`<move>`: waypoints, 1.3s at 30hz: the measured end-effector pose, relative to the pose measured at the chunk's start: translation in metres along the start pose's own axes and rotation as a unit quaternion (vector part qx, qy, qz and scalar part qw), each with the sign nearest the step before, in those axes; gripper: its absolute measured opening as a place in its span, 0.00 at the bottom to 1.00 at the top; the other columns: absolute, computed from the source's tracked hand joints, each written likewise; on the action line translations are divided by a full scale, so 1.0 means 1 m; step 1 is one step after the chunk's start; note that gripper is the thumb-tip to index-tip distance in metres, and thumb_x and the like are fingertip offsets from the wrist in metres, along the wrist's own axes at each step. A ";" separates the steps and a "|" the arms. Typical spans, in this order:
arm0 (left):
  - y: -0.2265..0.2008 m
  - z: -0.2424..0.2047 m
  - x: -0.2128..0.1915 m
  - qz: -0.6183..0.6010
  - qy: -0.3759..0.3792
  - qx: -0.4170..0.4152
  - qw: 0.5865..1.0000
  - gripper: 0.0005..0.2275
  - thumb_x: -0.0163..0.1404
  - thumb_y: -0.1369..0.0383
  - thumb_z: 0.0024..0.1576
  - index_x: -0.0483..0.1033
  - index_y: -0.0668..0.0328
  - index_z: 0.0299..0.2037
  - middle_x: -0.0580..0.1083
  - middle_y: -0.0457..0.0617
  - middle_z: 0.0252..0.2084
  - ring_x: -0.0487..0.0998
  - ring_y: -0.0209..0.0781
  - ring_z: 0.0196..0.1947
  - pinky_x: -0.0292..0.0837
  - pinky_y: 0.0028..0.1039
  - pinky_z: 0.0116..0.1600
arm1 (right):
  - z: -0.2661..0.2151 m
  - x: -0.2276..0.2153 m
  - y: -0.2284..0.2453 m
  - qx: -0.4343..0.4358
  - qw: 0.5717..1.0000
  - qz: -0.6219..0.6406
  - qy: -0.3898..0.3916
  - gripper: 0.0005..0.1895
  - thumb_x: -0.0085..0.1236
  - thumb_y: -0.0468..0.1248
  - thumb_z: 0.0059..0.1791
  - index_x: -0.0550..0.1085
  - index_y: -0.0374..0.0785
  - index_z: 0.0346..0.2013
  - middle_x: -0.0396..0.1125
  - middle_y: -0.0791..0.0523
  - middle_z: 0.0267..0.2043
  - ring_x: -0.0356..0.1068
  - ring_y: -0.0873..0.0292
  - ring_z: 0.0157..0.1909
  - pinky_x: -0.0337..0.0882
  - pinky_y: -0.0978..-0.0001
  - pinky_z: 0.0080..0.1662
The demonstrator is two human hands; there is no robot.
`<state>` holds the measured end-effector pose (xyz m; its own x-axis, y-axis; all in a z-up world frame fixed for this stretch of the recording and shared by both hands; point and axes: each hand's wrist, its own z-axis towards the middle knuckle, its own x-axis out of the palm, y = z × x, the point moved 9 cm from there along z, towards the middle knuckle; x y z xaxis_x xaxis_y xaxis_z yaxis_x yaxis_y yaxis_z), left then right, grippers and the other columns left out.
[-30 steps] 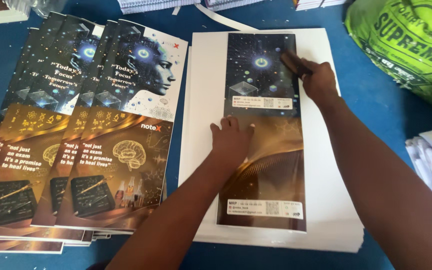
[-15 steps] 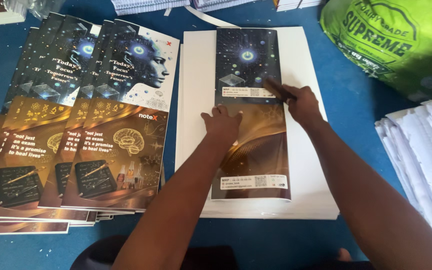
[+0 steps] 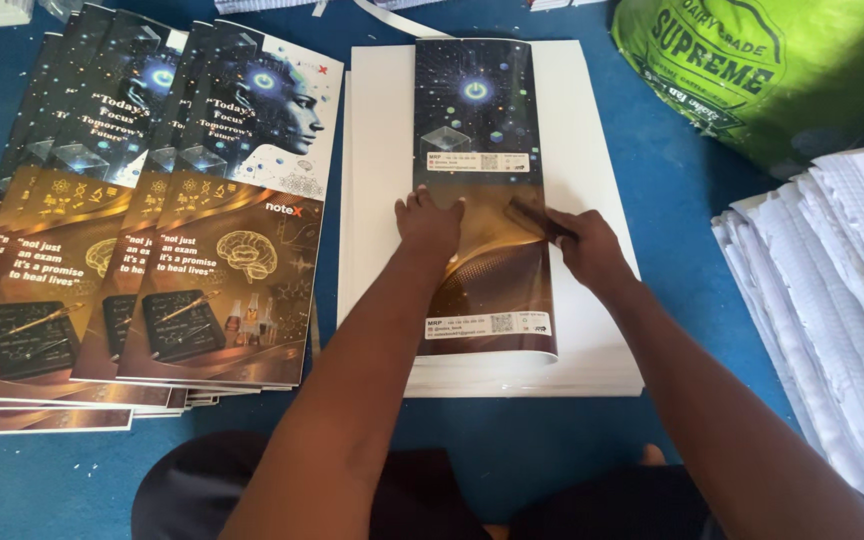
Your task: The person places a printed cover sheet onto a stack of blank pages, folds it over the spine, and presses the fold with a flat tool. The person repeats this process for multiple notebooks, stacking the finished units to the left.
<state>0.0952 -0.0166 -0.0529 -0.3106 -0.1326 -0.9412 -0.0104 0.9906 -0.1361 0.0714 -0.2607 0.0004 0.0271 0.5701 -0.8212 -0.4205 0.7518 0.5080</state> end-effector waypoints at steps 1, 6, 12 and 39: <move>0.000 0.002 0.001 -0.006 -0.011 0.000 1.000 0.28 0.52 0.61 0.60 0.60 0.23 0.71 0.47 0.67 0.77 0.48 0.65 0.76 0.40 0.53 0.75 | -0.004 0.000 0.001 0.007 1.000 -0.004 0.013 0.26 0.58 0.27 0.47 0.75 0.44 0.60 0.71 0.46 0.41 0.70 0.44 0.45 0.71 0.55 0.52; 0.002 0.011 0.009 -0.007 -0.028 -0.007 1.000 0.22 0.38 0.60 0.66 0.60 0.22 0.71 0.47 0.67 0.77 0.48 0.66 0.76 0.40 0.52 0.75 | -0.027 -0.007 0.008 0.033 0.998 -0.001 0.050 0.26 0.59 0.28 0.47 0.75 0.46 0.60 0.69 0.46 0.40 0.71 0.46 0.42 0.72 0.56 0.49; 0.003 0.010 0.008 -0.009 0.001 -0.017 1.000 0.22 0.37 0.58 0.67 0.58 0.22 0.72 0.44 0.66 0.78 0.46 0.66 0.77 0.38 0.51 0.75 | -0.054 -0.010 0.023 0.032 0.996 0.022 0.080 0.26 0.60 0.27 0.47 0.76 0.48 0.60 0.69 0.48 0.40 0.73 0.50 0.41 0.73 0.59 0.49; 0.002 -0.011 -0.006 0.007 0.051 -0.011 0.999 0.43 0.67 0.59 0.49 0.53 0.20 0.73 0.42 0.60 0.80 0.45 0.62 0.78 0.39 0.58 0.75 | -0.135 -0.018 0.058 0.146 0.931 0.130 0.309 0.24 0.58 0.27 0.48 0.80 0.58 0.53 0.70 0.58 0.45 0.72 0.58 0.53 0.71 0.67 0.61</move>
<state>0.0869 -0.0135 -0.0440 -0.4053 -0.1155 -0.9069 -0.0260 0.9930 -0.1148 -0.0755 -0.2721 0.0096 -0.6052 0.5136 -0.6082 -0.0733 0.7248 0.6850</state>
